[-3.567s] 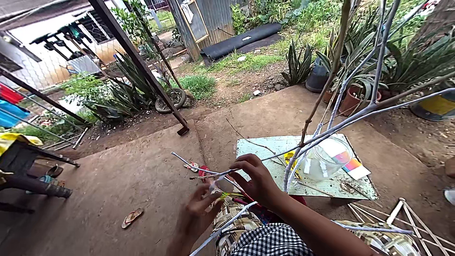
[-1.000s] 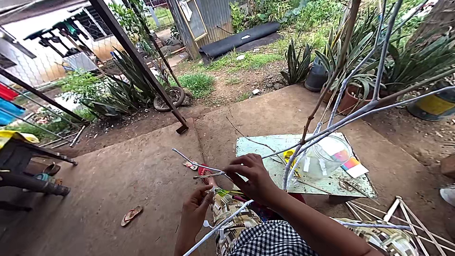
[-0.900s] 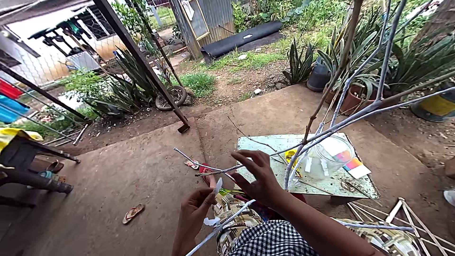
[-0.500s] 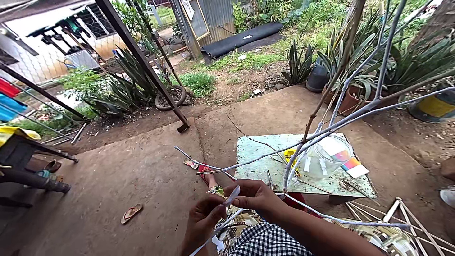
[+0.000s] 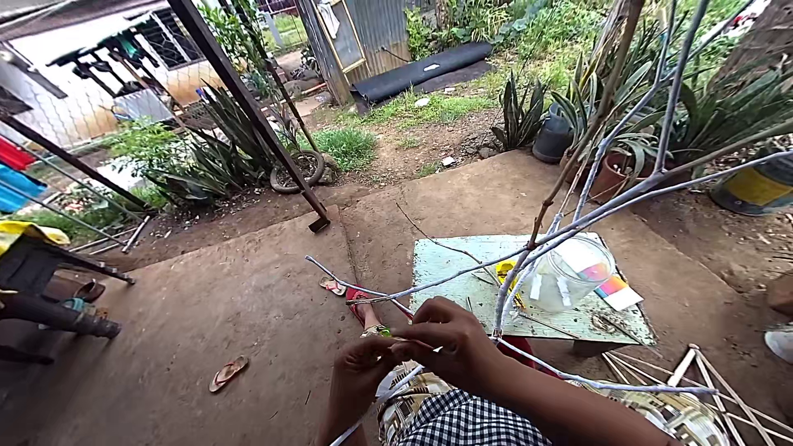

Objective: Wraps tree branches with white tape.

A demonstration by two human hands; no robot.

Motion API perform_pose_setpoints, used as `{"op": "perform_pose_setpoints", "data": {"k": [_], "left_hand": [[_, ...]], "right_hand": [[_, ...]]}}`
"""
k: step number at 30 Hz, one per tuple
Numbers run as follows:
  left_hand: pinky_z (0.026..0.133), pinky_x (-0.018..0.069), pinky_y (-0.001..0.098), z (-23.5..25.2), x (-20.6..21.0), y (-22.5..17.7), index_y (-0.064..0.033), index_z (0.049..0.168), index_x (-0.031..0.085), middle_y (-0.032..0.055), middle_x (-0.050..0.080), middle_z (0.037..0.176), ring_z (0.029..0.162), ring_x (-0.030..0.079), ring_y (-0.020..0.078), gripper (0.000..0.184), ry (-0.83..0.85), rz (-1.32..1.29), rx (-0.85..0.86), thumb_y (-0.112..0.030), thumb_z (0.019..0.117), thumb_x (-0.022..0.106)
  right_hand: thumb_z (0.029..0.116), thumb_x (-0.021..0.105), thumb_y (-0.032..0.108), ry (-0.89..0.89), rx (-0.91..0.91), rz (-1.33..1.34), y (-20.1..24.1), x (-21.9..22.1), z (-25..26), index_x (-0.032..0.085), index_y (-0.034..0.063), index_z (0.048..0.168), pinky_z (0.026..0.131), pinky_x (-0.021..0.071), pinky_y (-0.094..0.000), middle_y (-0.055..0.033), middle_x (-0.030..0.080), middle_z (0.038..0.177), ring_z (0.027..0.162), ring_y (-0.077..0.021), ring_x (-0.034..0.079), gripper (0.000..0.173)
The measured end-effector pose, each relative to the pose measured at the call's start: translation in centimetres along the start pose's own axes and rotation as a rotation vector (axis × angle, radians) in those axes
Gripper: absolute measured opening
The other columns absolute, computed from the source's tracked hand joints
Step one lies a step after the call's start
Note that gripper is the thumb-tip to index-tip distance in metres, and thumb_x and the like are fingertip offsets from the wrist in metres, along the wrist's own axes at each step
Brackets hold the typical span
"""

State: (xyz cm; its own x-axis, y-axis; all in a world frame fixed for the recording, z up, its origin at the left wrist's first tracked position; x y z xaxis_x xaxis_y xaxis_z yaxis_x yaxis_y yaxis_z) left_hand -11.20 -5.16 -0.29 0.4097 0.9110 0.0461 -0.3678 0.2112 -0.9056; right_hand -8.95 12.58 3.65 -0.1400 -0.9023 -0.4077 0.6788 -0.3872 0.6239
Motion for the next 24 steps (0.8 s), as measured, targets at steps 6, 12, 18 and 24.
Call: {"op": "perform_pose_setpoints", "data": {"k": [6,12,18,24], "left_hand": [[0.073,0.0639,0.0319,3.4,-2.1,3.4,-0.0010,0.097,0.071,0.0088,0.078,0.090,0.080,0.076,0.0176,0.020,-0.294,-0.093,-0.262,-0.002,0.1014,0.051],[0.071,0.0638,0.0289,4.8,-0.8,3.7,-0.0086,0.103,0.076,0.0044,0.078,0.097,0.081,0.076,0.0132,0.017,-0.302,-0.203,-0.034,-0.003,0.0984,0.060],[0.071,0.0618,0.0239,4.9,-0.7,3.8,-0.0191,0.111,0.077,-0.0031,0.076,0.104,0.080,0.072,0.0070,0.016,-0.156,-0.095,0.127,-0.018,0.0998,0.065],[0.072,0.0615,0.0237,5.2,-0.6,3.5,-0.0211,0.111,0.077,-0.0055,0.075,0.106,0.081,0.071,0.0054,0.017,-0.138,-0.098,0.153,-0.019,0.1010,0.063]], "right_hand": [[0.1001,0.064,0.031,-0.062,0.129,-0.085,-3.4,-2.1,3.6,0.078,0.0162,0.113,0.083,0.0508,-0.0408,-0.0005,0.070,0.095,0.091,-0.0144,0.063,0.025],[0.1049,0.054,0.027,0.110,0.259,-0.095,-4.1,-1.4,5.4,0.075,0.0146,0.120,0.090,0.0428,-0.0518,-0.0006,0.071,0.101,0.101,-0.0184,0.062,0.029],[0.1040,0.045,0.019,0.183,0.320,0.021,-3.6,-0.8,5.1,0.074,0.0130,0.119,0.099,0.0357,-0.0540,-0.0002,0.070,0.108,0.112,-0.0179,0.058,0.033],[0.1023,0.045,0.017,0.165,0.277,0.024,-2.8,-0.4,4.6,0.076,0.0171,0.116,0.100,0.0343,-0.0536,0.0016,0.069,0.112,0.115,-0.0166,0.056,0.033]]}}
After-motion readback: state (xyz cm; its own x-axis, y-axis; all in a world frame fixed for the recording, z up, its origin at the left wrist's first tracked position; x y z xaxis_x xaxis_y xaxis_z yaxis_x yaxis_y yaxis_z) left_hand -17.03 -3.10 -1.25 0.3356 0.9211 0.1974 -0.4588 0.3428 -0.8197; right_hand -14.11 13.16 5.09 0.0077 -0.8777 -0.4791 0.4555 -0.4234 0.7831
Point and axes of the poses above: each hand's wrist, its own z-axis towards the middle knuckle, its own x-axis out of the palm, y = z × x, the point moved 4 cm from there along z, towards the middle knuckle
